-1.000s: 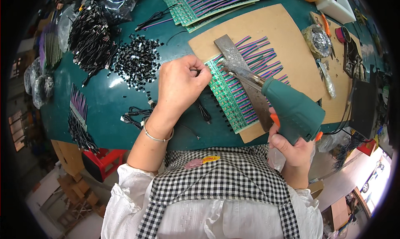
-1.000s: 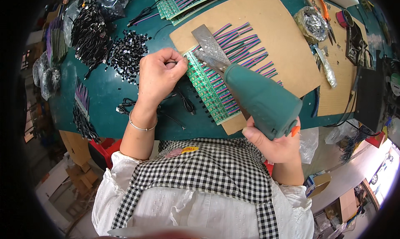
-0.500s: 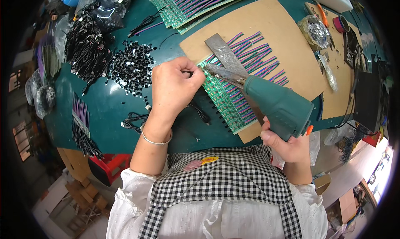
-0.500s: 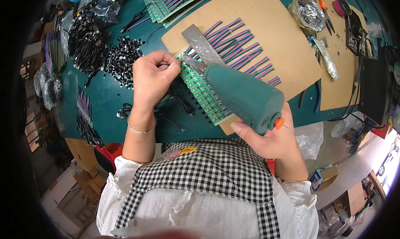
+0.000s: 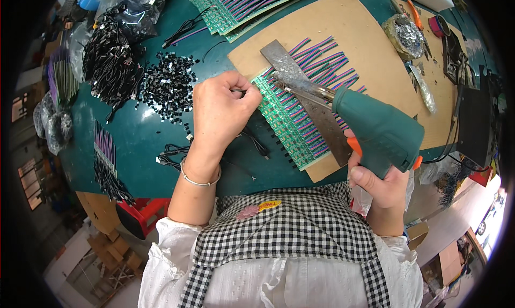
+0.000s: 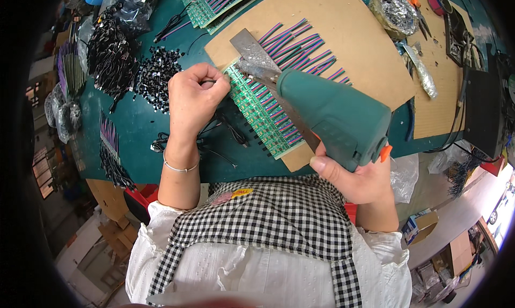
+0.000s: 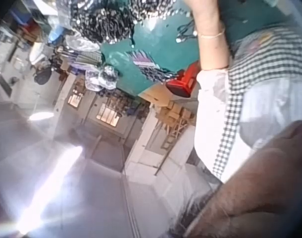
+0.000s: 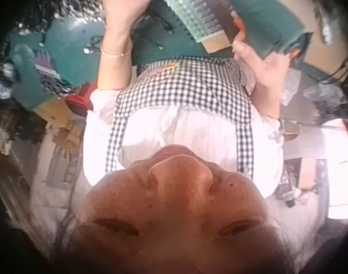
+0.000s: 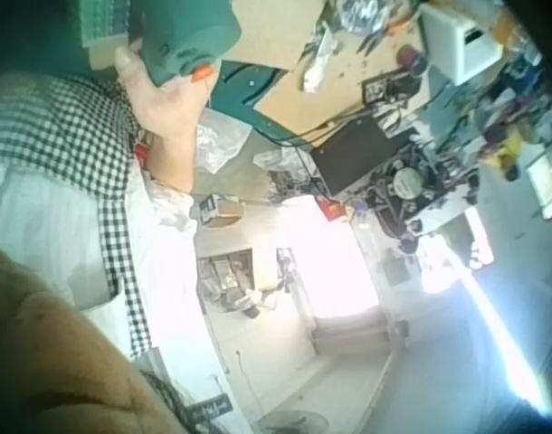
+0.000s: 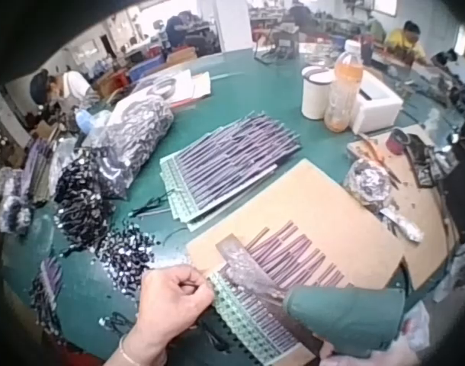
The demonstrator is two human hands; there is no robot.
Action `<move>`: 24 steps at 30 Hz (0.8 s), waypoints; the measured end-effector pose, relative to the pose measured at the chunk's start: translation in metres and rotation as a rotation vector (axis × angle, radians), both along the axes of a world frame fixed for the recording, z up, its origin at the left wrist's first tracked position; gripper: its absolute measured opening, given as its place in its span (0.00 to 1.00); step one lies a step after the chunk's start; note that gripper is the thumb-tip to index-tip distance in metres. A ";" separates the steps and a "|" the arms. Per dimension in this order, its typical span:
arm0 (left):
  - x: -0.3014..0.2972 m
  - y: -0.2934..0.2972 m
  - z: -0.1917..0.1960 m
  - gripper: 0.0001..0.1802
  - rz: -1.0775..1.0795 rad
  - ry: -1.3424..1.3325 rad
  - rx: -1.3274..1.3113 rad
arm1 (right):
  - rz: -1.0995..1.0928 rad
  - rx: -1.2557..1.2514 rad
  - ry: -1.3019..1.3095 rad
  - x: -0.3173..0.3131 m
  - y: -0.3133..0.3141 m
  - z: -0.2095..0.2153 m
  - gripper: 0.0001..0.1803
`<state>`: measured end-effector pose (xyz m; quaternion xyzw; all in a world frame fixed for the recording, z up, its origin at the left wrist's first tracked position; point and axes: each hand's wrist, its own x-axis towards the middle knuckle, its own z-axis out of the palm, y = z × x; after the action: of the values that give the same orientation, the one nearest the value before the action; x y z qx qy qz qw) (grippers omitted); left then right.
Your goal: The person assembles electronic components by soldering wire harnesses onto circuit boards with a soldering iron.
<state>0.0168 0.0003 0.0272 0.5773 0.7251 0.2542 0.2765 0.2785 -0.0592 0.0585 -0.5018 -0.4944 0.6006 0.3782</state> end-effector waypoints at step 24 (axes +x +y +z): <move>-0.009 0.002 -0.001 0.08 -0.102 -0.047 -0.040 | 0.054 -0.084 0.036 0.002 -0.009 -0.012 0.30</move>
<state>0.0075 0.0020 0.0266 0.6018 0.6929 0.2388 0.3173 0.2804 -0.0685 0.0466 -0.4928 -0.4755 0.6396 0.3492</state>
